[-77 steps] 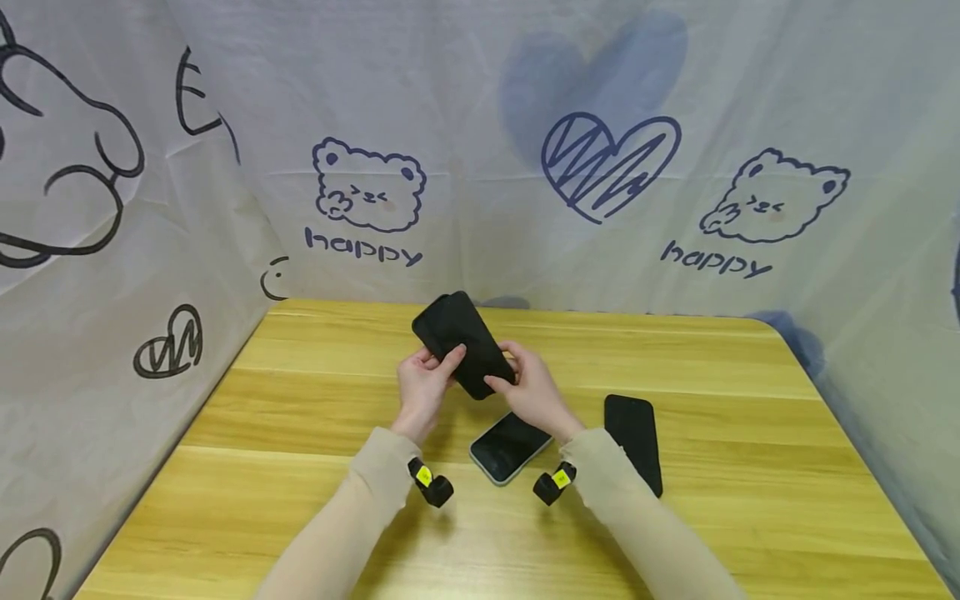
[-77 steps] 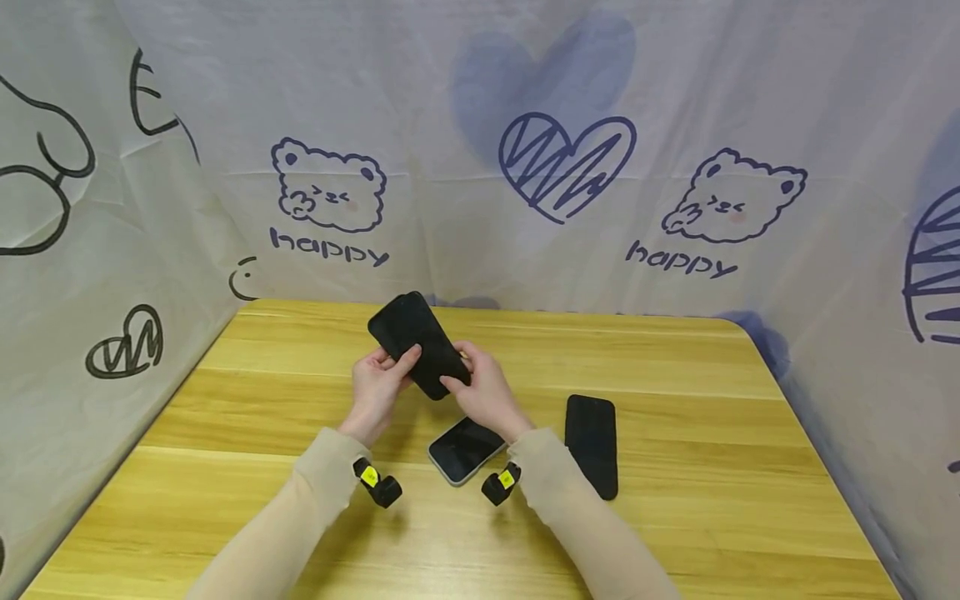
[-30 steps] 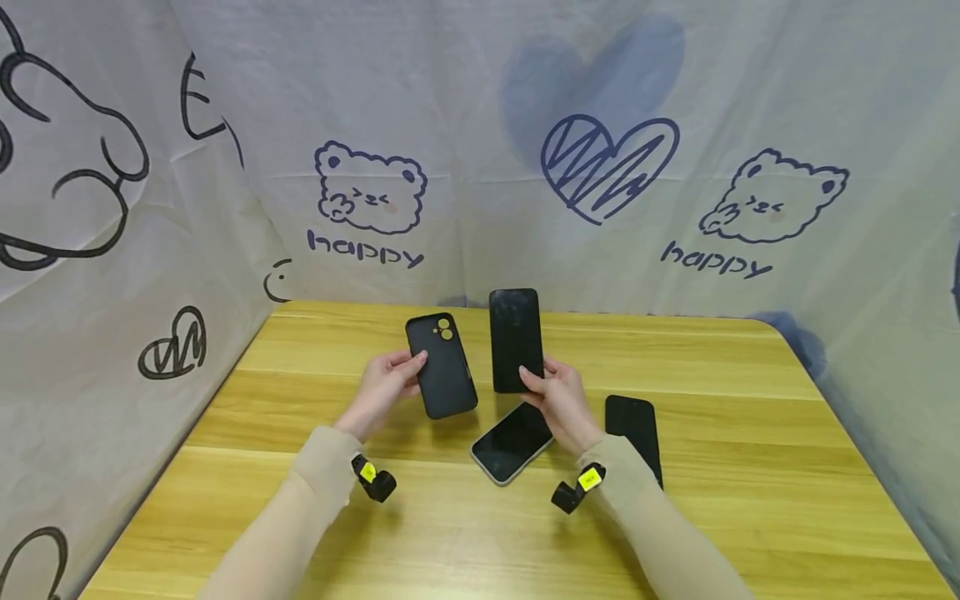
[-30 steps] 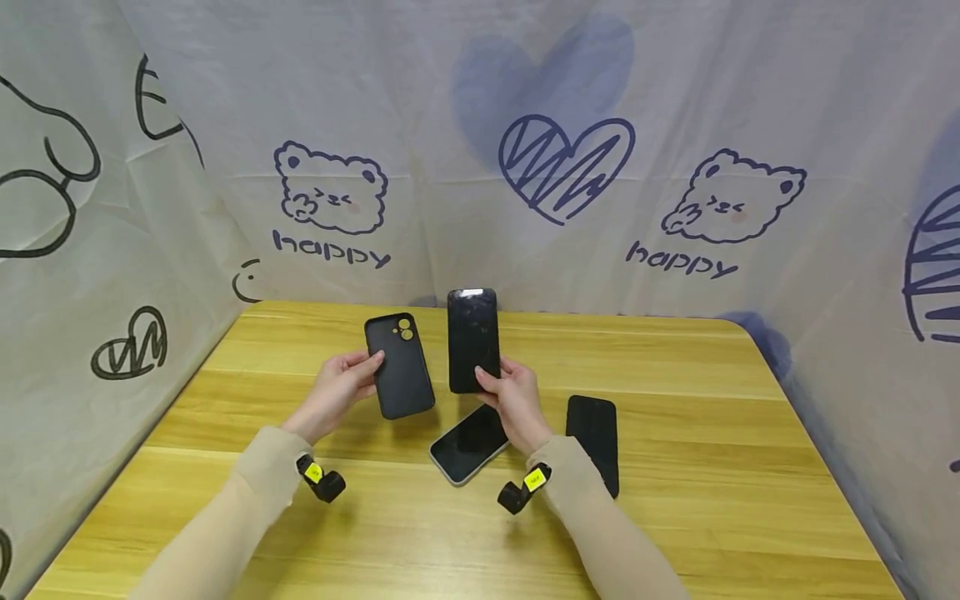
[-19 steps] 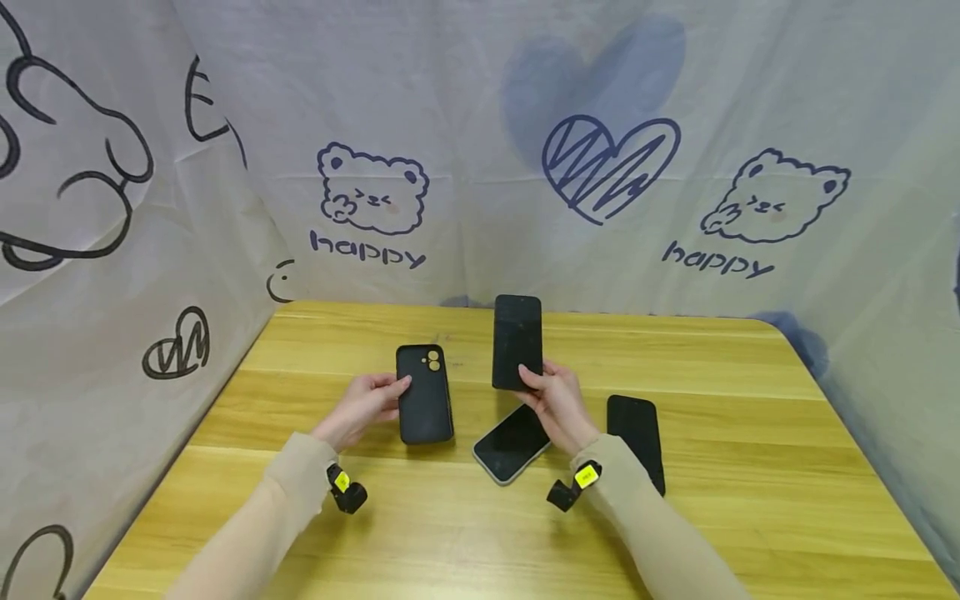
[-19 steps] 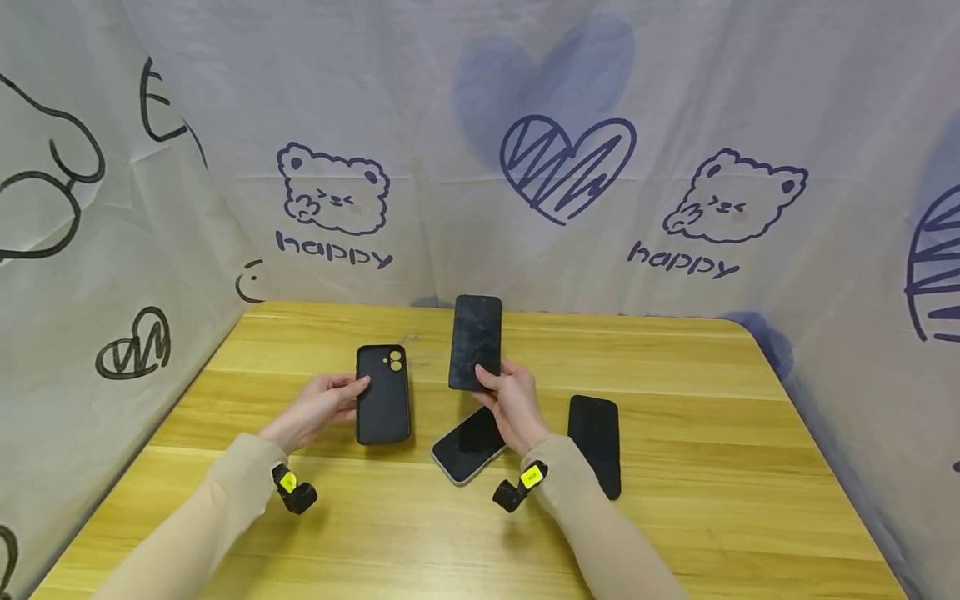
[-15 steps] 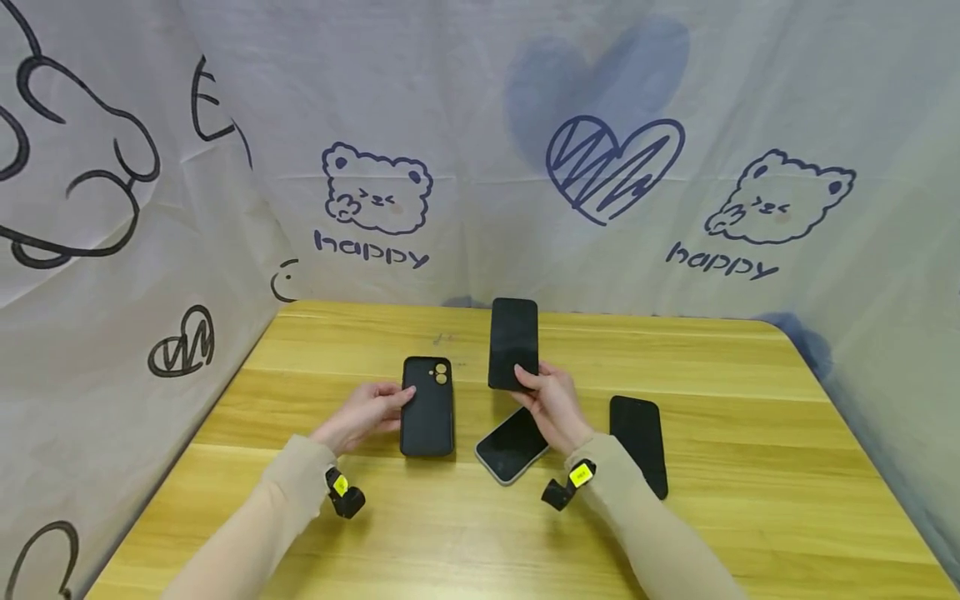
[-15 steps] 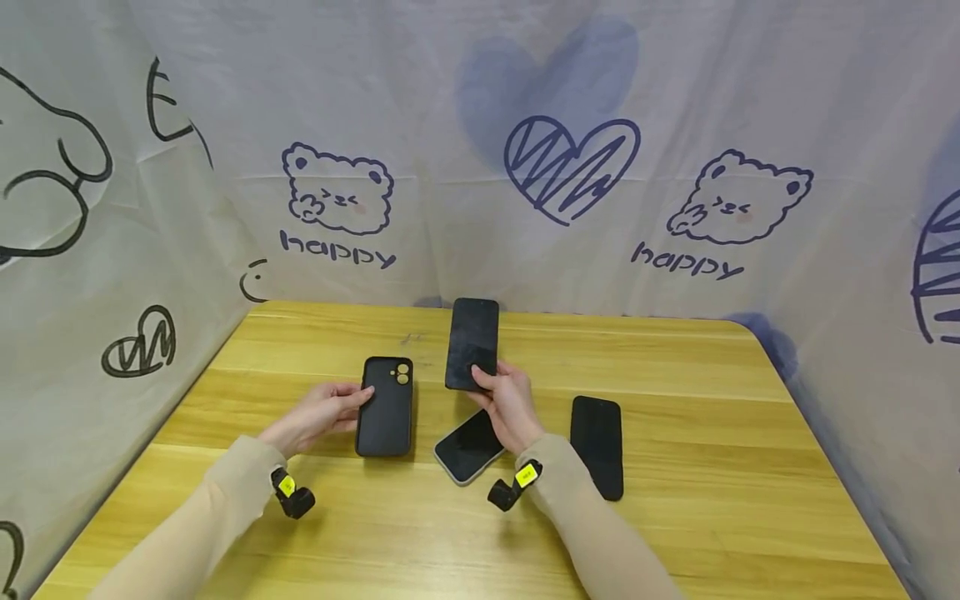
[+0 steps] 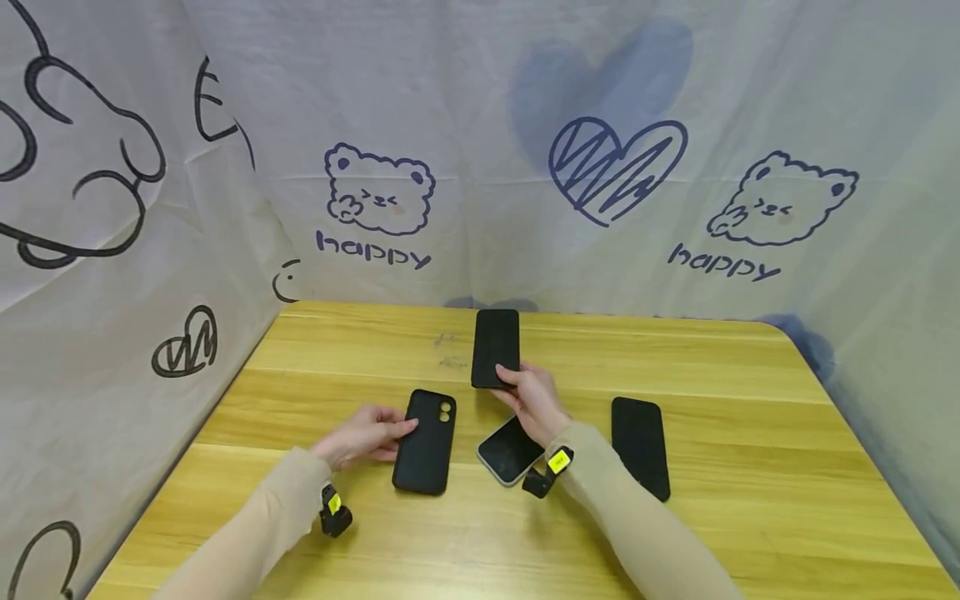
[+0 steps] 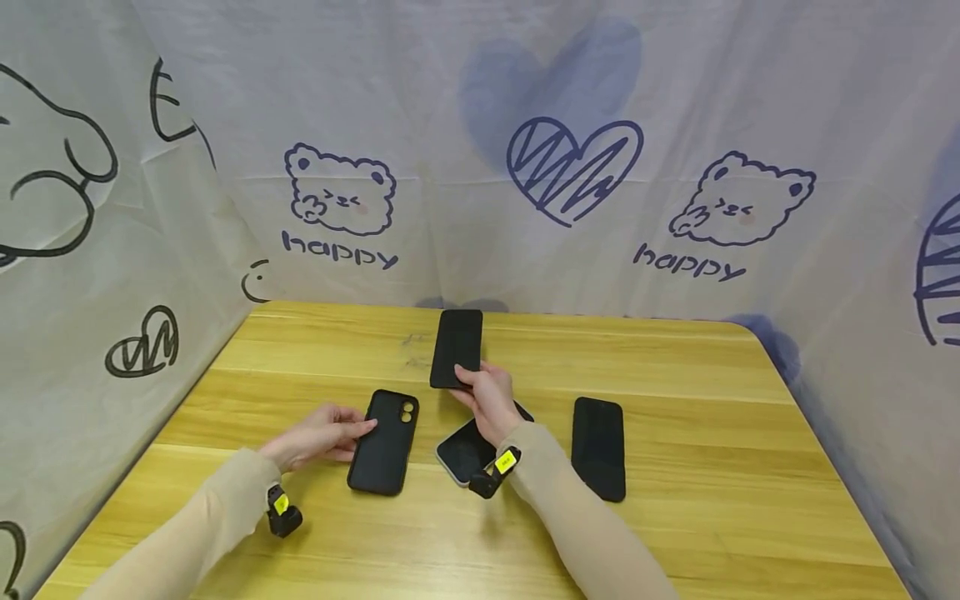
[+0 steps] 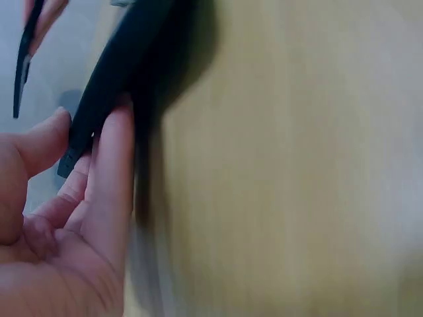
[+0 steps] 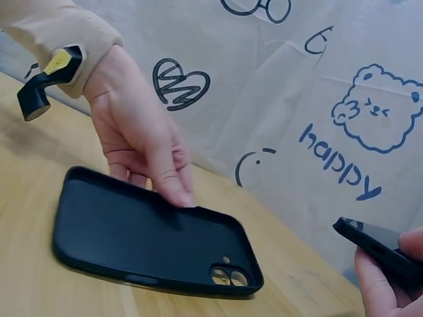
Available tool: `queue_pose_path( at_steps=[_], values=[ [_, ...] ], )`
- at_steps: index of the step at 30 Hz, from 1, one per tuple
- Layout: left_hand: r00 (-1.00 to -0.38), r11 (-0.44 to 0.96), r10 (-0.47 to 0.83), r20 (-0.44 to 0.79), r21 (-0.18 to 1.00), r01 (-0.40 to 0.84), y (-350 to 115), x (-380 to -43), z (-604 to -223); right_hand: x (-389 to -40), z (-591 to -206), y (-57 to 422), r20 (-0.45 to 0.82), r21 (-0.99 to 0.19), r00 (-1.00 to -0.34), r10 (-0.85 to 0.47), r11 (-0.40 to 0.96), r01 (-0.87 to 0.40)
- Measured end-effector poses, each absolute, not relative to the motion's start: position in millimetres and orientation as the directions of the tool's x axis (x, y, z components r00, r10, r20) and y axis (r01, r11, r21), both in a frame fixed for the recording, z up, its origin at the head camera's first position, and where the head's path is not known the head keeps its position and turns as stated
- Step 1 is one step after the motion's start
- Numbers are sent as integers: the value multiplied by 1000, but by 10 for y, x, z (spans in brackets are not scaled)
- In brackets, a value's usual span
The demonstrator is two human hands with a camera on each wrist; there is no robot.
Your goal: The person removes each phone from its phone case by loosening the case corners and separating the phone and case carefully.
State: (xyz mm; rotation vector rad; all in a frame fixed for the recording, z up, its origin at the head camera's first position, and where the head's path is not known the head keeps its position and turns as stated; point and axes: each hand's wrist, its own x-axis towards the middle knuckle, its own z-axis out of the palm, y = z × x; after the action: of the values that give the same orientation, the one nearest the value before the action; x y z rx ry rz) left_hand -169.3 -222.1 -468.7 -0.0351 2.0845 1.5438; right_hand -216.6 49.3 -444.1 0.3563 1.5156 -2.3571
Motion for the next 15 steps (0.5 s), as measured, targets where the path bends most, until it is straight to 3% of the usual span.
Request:
queue_pose_path(
  at_steps=[5, 15],
  values=[
    [-854, 454, 283, -436, 845, -282, -2252, -1655, -4688, -2265, -4444, 396, -394, -844, -912, -113, -348, 408],
    [-854, 529, 278, -441, 812, -247, -2240, -1679, -4668, -2487, -4544, 214, -421, -848, -901, -102, -308, 431]
  ],
)
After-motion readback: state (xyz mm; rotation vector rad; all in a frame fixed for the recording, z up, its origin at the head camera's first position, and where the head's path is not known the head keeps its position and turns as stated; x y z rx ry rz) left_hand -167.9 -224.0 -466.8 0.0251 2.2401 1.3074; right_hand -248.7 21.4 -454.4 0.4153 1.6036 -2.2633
